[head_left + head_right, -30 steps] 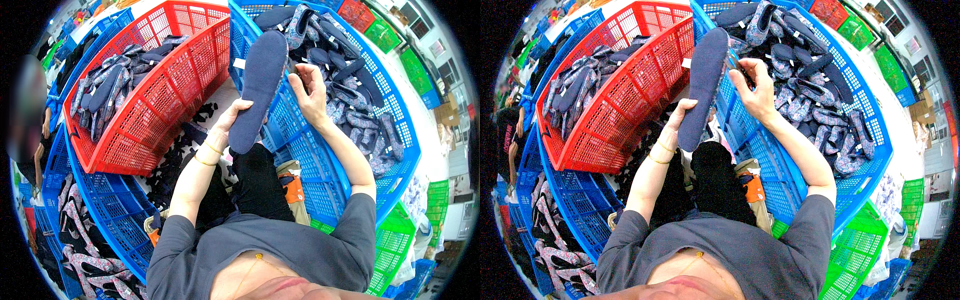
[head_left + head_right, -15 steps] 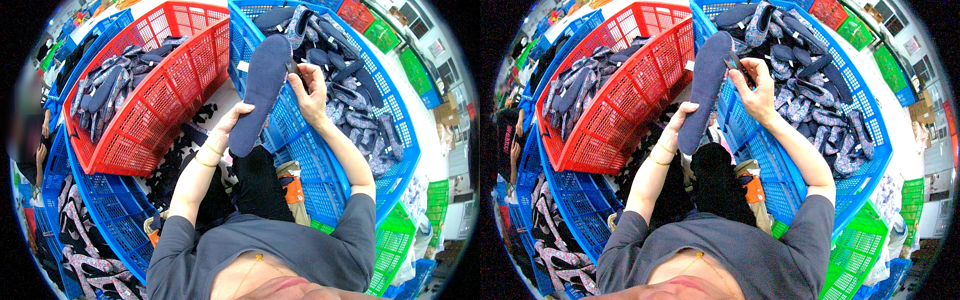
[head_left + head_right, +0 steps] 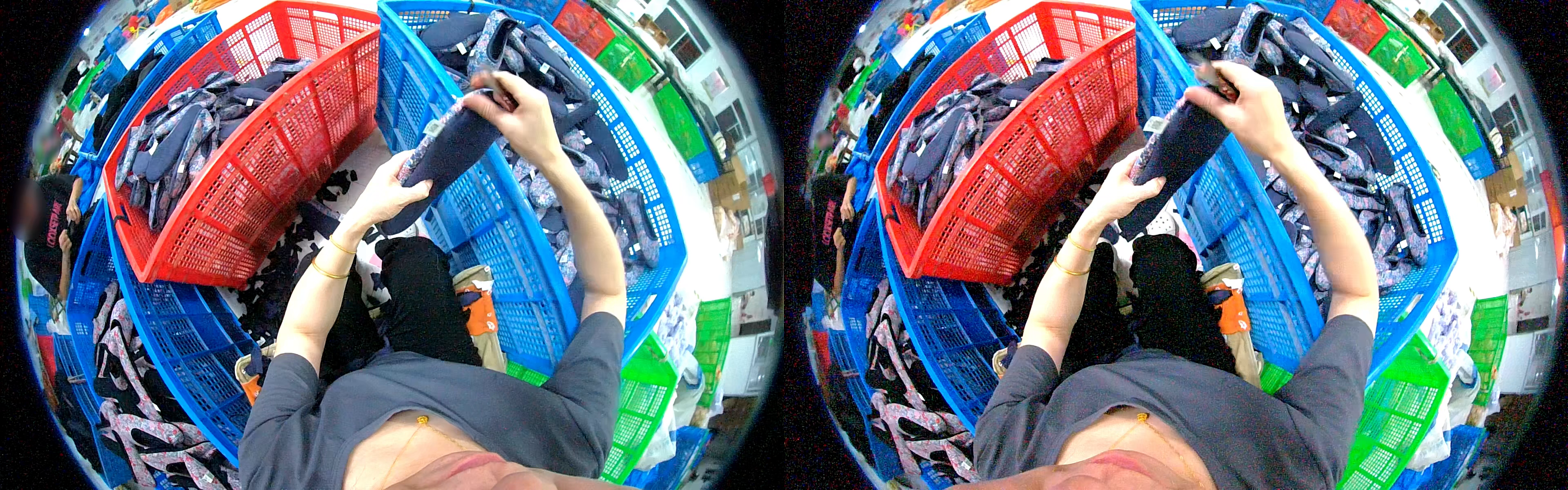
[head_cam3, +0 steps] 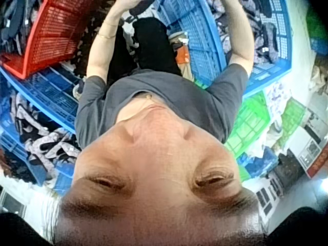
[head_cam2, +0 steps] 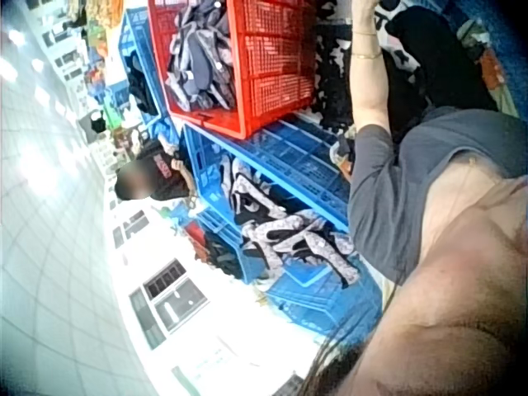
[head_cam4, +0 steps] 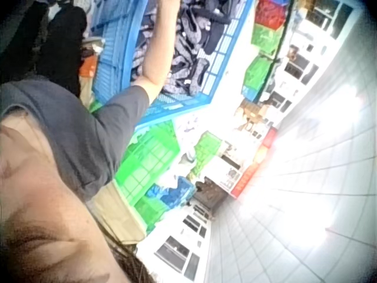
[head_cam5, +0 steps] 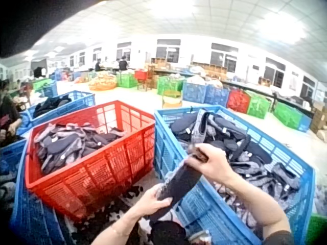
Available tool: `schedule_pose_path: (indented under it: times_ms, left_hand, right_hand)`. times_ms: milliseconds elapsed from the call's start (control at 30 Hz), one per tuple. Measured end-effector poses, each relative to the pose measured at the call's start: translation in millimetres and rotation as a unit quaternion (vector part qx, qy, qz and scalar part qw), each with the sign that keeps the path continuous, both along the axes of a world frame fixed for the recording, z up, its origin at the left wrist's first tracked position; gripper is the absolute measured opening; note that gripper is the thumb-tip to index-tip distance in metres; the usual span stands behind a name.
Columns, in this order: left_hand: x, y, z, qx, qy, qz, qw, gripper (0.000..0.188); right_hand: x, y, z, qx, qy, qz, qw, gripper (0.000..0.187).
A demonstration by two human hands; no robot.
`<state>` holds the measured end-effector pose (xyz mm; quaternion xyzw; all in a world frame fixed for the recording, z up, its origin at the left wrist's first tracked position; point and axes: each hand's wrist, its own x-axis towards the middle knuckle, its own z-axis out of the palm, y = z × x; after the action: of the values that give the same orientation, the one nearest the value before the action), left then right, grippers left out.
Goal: The person sits on the floor surrounded by large plastic crates filled with shoes. They repeatedly pick up individual shoes, turn them over to inspect the soles and uppers, and place them back into the crates.
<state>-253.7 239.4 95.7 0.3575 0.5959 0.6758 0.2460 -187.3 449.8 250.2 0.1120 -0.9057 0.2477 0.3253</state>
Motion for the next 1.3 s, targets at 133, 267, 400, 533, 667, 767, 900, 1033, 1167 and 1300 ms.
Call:
schedule_pose_path:
  times_ms: [133,267,400,533,667,767,900,1033,1167,1300]
  left_hand:
    - [5,1,7,0.049,-0.062,-0.006,0.997,0.049]
    - [-2,1,6,0.07,-0.088,-0.005,0.994,0.05]
    - [-3,-2,8,0.062,-0.087,-0.002,0.994,0.048]
    - [-5,-3,4,0.015,-0.041,-0.024,0.999,0.043]
    - [-5,-6,4,-0.041,0.012,-0.043,0.998,0.038]
    - [-2,-4,7,-0.048,-0.026,-0.072,0.996,0.037]
    - [-9,-8,8,0.014,-0.081,-0.061,0.995,0.037]
    - [-16,-10,5,0.024,-0.097,-0.039,0.994,0.04]
    - [-17,-11,5,0.038,-0.095,-0.038,0.994,0.041]
    - [-19,-11,4,-0.015,-0.082,-0.041,0.996,0.04]
  right_hand:
    - [-15,31,10,-0.131,0.147,-0.066,0.978,0.021]
    - [14,35,13,-0.235,0.016,-0.079,0.969,0.019]
    - [37,-5,-19,-0.062,-0.104,0.074,0.99,0.021]
    - [17,-4,8,0.074,-0.013,0.058,0.995,0.046]
    - [-2,28,-1,0.093,-0.099,0.128,0.982,0.027]
    - [-8,35,-13,-0.037,-0.042,0.12,0.991,0.013]
    - [-6,33,-9,-0.301,-0.038,0.07,0.95,0.014]
    - [16,6,-15,-0.247,-0.072,0.14,0.956,0.017]
    - [30,-5,-25,0.06,-0.235,0.157,0.957,0.018]
    - [11,6,-13,-0.104,-0.095,0.014,0.99,0.029]
